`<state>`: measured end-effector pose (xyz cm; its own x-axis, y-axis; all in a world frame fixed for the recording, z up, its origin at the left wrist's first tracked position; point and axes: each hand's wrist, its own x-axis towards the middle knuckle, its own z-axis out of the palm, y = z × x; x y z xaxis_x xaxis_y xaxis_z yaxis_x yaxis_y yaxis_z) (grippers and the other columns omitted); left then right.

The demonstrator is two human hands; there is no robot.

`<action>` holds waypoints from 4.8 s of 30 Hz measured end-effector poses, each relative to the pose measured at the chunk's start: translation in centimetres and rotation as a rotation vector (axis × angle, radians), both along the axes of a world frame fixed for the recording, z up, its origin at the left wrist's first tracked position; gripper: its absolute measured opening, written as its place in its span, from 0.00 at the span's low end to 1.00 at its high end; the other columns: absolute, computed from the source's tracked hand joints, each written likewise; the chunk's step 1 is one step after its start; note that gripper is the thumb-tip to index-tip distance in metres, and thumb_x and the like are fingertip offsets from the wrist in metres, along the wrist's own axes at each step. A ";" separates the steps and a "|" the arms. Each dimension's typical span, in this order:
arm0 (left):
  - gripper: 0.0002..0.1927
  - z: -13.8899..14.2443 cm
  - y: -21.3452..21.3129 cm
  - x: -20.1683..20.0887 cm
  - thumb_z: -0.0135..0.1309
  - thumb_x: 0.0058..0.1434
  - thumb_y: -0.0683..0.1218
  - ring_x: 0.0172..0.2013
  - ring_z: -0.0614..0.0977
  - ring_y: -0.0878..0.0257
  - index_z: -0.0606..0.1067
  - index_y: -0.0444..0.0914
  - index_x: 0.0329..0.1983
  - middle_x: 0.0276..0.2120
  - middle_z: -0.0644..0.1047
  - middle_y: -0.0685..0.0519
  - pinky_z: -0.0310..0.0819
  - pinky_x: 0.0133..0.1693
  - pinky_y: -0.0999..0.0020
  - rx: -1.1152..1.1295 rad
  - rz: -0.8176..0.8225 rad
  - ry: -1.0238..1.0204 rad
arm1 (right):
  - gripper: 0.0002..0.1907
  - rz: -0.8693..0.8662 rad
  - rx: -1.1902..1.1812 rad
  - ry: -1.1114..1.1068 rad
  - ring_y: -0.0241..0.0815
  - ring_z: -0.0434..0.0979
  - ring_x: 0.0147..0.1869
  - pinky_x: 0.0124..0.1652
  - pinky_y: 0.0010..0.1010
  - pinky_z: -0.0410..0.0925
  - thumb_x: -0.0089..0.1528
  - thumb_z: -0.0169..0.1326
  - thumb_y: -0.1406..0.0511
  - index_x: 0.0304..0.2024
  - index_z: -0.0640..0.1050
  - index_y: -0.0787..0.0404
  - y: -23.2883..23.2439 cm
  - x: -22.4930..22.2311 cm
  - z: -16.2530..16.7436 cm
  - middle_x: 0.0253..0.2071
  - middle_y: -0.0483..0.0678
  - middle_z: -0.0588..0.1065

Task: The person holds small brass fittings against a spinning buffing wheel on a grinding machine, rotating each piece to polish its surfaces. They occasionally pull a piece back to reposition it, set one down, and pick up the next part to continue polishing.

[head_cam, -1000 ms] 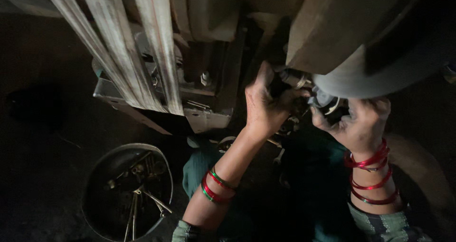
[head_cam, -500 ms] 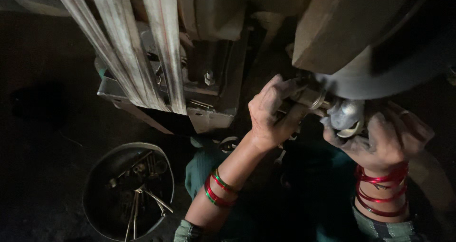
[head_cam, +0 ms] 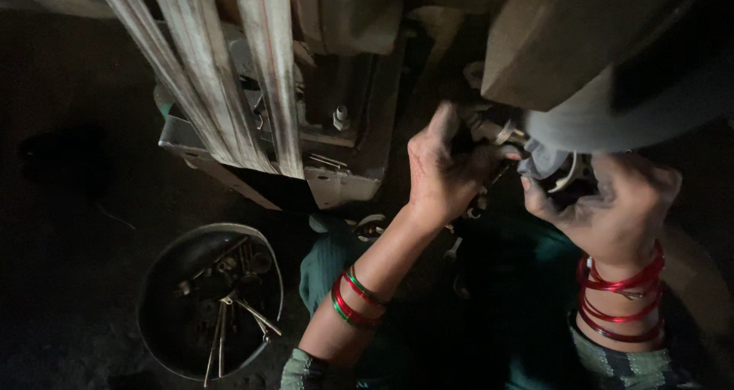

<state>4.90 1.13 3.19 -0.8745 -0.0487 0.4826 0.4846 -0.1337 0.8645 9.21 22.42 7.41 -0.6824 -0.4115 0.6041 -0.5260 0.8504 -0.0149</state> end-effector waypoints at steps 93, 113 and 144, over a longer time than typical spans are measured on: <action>0.28 -2.2 1.6 1.0 0.67 0.59 0.36 0.43 0.86 0.58 0.67 0.33 0.58 0.43 0.79 0.45 0.82 0.45 0.70 -0.037 0.128 0.170 | 0.28 0.136 -0.220 -0.108 0.40 0.82 0.39 0.37 0.25 0.75 0.62 0.69 0.50 0.44 0.72 0.64 2.7 0.5 -0.5 0.37 0.50 0.77; 0.27 -2.0 0.6 0.9 0.68 0.56 0.39 0.42 0.87 0.55 0.68 0.36 0.56 0.43 0.81 0.47 0.83 0.43 0.66 -0.103 0.157 0.011 | 0.32 0.279 -0.383 -0.057 0.41 0.77 0.34 0.37 0.27 0.72 0.66 0.59 0.46 0.40 0.68 0.70 -1.7 -1.3 0.1 0.33 0.48 0.73; 0.29 -0.4 -0.8 -0.3 0.69 0.52 0.40 0.42 0.87 0.51 0.68 0.35 0.53 0.40 0.81 0.45 0.82 0.42 0.63 -0.077 0.156 -0.052 | 0.39 0.201 -0.626 -0.307 0.39 0.74 0.53 0.55 0.29 0.74 0.67 0.63 0.49 0.65 0.59 0.65 -0.7 -2.5 -3.9 0.53 0.50 0.68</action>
